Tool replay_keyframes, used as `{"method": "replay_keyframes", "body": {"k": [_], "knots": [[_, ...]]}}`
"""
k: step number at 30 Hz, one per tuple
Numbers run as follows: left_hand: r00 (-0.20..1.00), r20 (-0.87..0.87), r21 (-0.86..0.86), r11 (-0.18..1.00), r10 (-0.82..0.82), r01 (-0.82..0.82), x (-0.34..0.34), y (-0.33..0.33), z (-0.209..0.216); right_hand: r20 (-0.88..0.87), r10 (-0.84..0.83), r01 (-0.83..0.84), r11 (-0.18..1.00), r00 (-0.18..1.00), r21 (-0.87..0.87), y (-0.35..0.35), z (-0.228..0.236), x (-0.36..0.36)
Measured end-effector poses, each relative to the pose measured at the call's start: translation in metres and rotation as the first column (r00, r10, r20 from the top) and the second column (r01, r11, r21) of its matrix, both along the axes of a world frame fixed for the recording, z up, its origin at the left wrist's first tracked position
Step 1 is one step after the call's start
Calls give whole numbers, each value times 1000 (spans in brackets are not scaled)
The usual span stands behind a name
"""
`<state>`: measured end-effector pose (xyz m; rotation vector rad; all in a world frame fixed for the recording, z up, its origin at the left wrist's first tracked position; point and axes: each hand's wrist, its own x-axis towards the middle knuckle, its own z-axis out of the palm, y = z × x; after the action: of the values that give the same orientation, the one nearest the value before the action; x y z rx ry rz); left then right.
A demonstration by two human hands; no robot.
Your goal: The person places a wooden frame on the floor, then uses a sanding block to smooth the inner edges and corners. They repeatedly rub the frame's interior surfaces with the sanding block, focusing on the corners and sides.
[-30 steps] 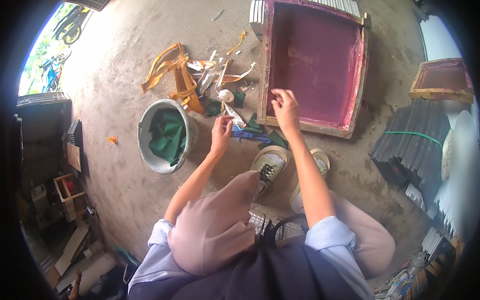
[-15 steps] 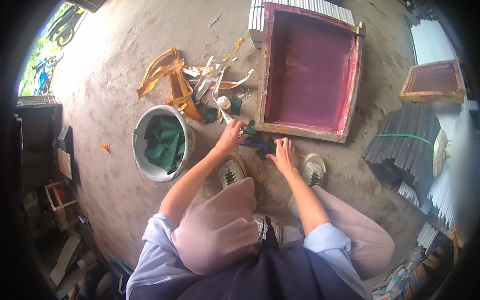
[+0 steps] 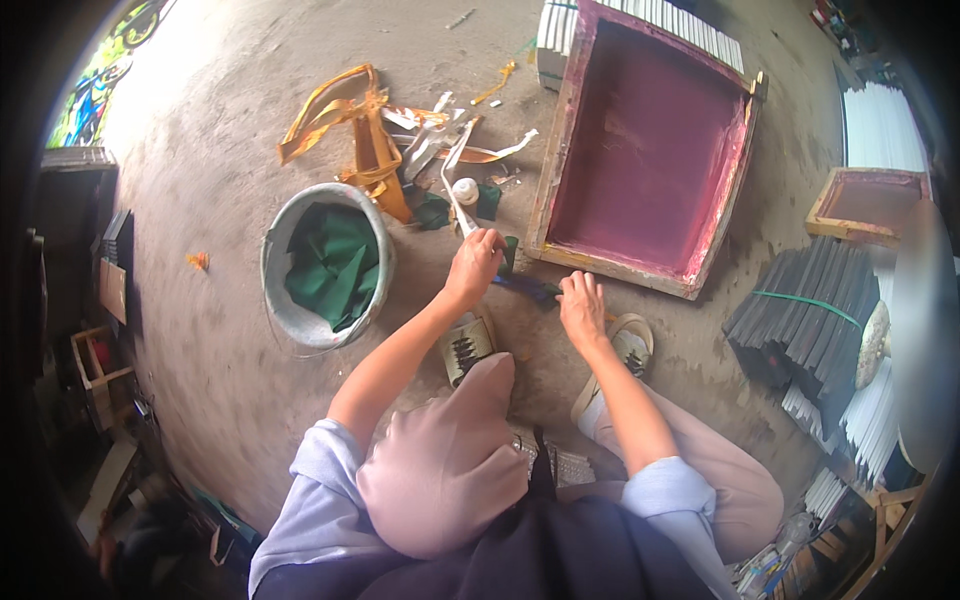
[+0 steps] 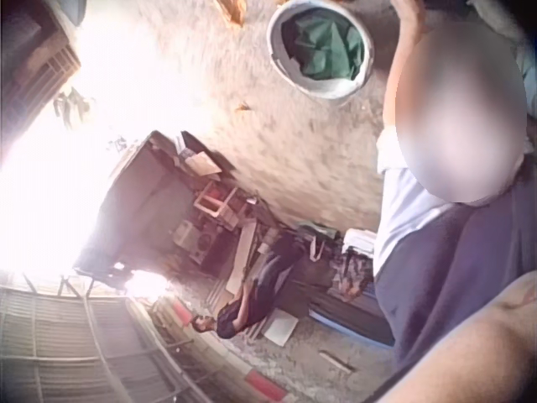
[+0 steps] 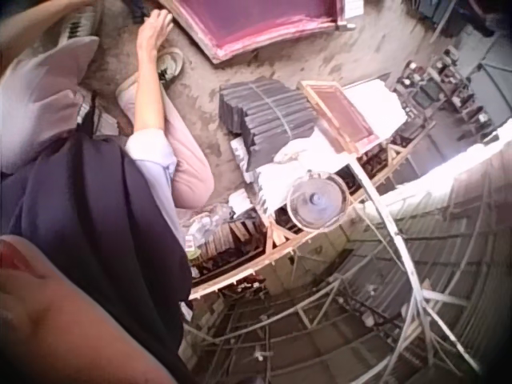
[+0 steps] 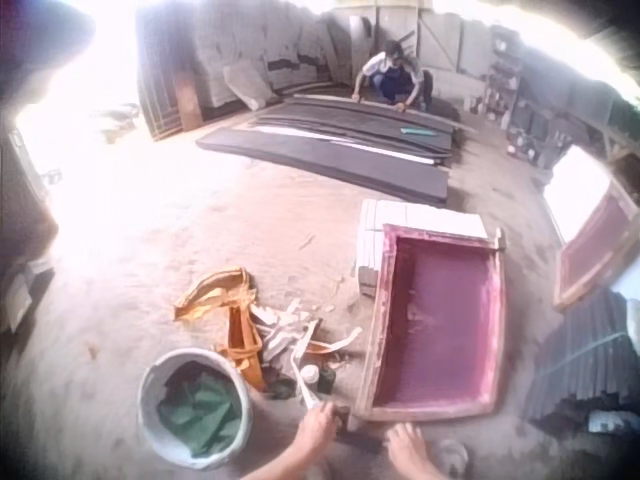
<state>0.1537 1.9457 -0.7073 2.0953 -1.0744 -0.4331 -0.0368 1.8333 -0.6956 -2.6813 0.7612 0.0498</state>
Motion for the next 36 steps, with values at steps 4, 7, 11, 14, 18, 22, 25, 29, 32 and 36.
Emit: {"method": "replay_keyframes", "body": {"k": [4, 7, 11, 14, 18, 22, 25, 29, 32, 36], "knots": [[975, -198, -115, 985, 105, -130, 24, 12, 52, 232, -37, -12, 979, 972, 203, -29, 41, 34], [908, -376, -175, 949, 182, -263, 54, 25, 98, 342, -51, -56, 954, 938, 294, -34, 102, 108], [791, -588, -354, 825, 170, -441, 80, 29, 152, 604, 22, -98, 991, 797, 94, -35, 169, 183], [705, -709, -396, 814, 22, -424, 87, 36, 198, 520, -35, -97, 970, 854, 224, -28, 210, 192], [664, -724, -428, 876, -186, -221, 82, 31, 250, 326, -170, -145, 645, 930, 751, -9, 270, 159], [740, -602, -462, 887, -300, -16, 49, -11, 294, 388, -304, -162, 567, 870, 808, -34, 303, 106], [820, -377, -541, 821, -431, 183, 33, -47, 304, 433, -371, -54, 706, 821, 707, -67, 319, 70], [900, -66, -408, 835, -431, 370, 19, -70, 291, 356, -515, 163, 716, 779, 679, -90, 331, 19], [897, -77, -297, 869, -435, 396, 11, -87, 273, 336, -521, 265, 772, 785, 577, -124, 316, -17], [923, -159, -195, 927, -351, 319, 11, -101, 233, 253, -605, 334, 687, 755, 646, -162, 260, -37]]}}
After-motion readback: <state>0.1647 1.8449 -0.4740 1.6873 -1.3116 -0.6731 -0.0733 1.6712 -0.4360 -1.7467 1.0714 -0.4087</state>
